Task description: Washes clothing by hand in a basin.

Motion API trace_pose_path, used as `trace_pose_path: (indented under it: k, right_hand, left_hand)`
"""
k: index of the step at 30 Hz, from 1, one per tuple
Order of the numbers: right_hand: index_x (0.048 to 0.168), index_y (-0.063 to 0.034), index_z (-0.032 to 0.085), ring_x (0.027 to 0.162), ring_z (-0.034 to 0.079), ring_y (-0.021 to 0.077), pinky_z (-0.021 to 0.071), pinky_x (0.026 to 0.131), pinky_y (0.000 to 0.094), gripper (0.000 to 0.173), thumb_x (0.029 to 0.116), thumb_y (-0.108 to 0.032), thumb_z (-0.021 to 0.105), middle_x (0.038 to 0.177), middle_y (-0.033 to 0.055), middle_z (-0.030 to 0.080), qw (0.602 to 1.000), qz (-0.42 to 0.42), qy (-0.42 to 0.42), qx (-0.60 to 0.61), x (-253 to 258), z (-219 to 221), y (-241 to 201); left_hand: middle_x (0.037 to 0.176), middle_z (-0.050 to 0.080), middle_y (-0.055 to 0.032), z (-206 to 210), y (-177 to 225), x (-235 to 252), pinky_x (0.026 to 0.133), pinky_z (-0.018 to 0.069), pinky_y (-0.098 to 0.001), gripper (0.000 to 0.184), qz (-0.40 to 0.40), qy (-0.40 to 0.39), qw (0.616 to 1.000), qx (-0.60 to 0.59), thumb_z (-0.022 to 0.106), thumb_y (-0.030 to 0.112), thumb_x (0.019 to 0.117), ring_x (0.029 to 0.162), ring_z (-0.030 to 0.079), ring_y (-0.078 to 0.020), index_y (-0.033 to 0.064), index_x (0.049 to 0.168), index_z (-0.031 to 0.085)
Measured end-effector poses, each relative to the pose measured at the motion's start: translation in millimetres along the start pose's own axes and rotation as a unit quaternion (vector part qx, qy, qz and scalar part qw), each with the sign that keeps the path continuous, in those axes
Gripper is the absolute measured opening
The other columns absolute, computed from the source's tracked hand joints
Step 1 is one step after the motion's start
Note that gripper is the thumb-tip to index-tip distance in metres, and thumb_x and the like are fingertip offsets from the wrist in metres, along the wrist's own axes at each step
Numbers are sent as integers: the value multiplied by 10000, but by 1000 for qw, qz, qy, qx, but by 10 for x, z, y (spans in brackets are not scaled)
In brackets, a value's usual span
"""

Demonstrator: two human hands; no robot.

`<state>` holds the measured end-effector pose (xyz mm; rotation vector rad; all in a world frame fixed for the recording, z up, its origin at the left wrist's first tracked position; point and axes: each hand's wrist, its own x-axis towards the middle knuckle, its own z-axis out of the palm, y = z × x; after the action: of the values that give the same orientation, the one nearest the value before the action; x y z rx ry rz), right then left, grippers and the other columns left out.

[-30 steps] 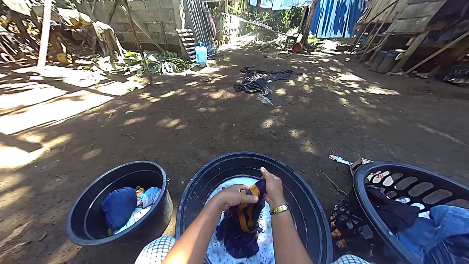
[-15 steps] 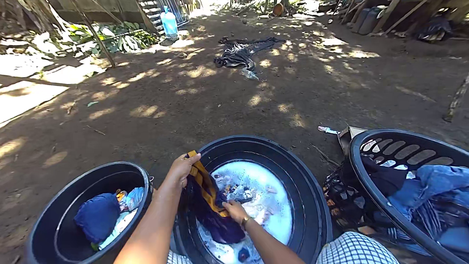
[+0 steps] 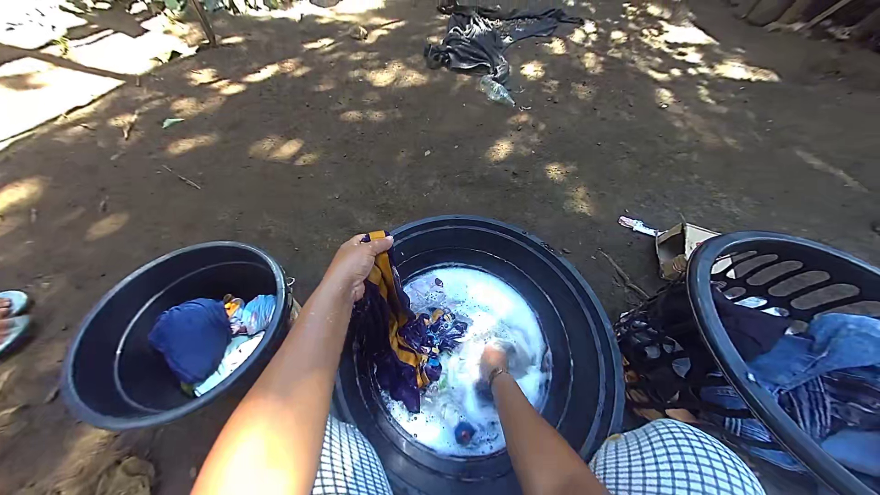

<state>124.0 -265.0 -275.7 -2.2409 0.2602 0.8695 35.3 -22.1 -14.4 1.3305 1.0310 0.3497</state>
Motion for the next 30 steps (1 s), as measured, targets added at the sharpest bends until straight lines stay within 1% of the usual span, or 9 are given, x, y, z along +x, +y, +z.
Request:
trace_pose_path:
  k: [4,8,10,12,15,19,23,26,30]
  right_hand:
    - [1291,82,594,1173,585,370,456,1012,538,333,1008,-94,594,1268,282,611,983,-54,-75,157,-216,-75,-558]
    - [1255,59,596,913,650,173,552,838,353,256,1054,-80,520,1063,151,673,926,-193,-173,273,-233,-261,-890]
    - [1309,48,594,960,672,161,559,857,340,300,1075,-109,490,1130,137,695,903,-221,-185,320,-163,-396,-967]
    - [1359,20,593,1145,630,235,500,943,413,337,1065,-116,499,1305,175,653,920,-220,-100,308,-18,-549,-931]
    - [1366,67,577,1331,529,349,402,1123,489,352,1064,-78,467,1421,259,563,966,-168,47,191,268,-702,-562]
    - [1473,75,452,1381,498,419,378,1162,537,460,1091,-182,431,1452,319,515,993,-2,114,23,171,-584,2]
    - [1368,116,546,1409,482,382,385,1159,515,442,1069,-198,460,1462,290,523,971,45,-26,-234,-94,-279,203]
    - [1474,79,457,1459,411,395,334,1187,556,503,1052,-193,488,1542,267,449,911,-30,-143,-385,-182,-123,159]
    - [1413,144,477,1458,394,423,309,1190,549,450,1077,-156,454,1517,325,437,798,-98,-314,-504,-278,-31,33]
  left_hand:
    - [1041,646,-124,43,64,-116,761,514,-380,352,-5,-2,1000,28,643,258,1004,869,616,-193,81,1301,573]
    - [1026,659,-121,-63,1,18,774,535,-376,363,7,-7,1000,6,664,252,990,863,637,-187,82,1300,578]
    - [1033,662,-121,-91,3,37,782,539,-378,372,9,-2,1000,-3,667,255,988,875,643,-189,81,1305,576]
    - [1057,660,-131,-95,6,29,801,535,-395,378,9,3,1000,-5,665,252,990,902,639,-202,73,1310,572]
    - [1081,662,-151,-108,11,30,827,535,-424,384,11,8,1000,2,670,253,987,935,643,-227,63,1306,575]
    - [1045,663,-139,-104,10,37,790,537,-399,358,9,8,1000,-3,671,246,986,892,643,-212,71,1286,586]
    - [1023,646,-123,-63,74,-107,753,515,-371,349,2,17,1000,16,657,253,996,849,617,-189,77,1288,583]
    - [1029,650,-121,-48,66,-106,755,516,-377,349,-1,17,999,27,656,263,996,857,620,-191,83,1286,586]
    - [1084,655,-151,-28,-13,47,827,524,-411,376,6,3,1000,23,668,246,991,932,633,-220,61,1306,578]
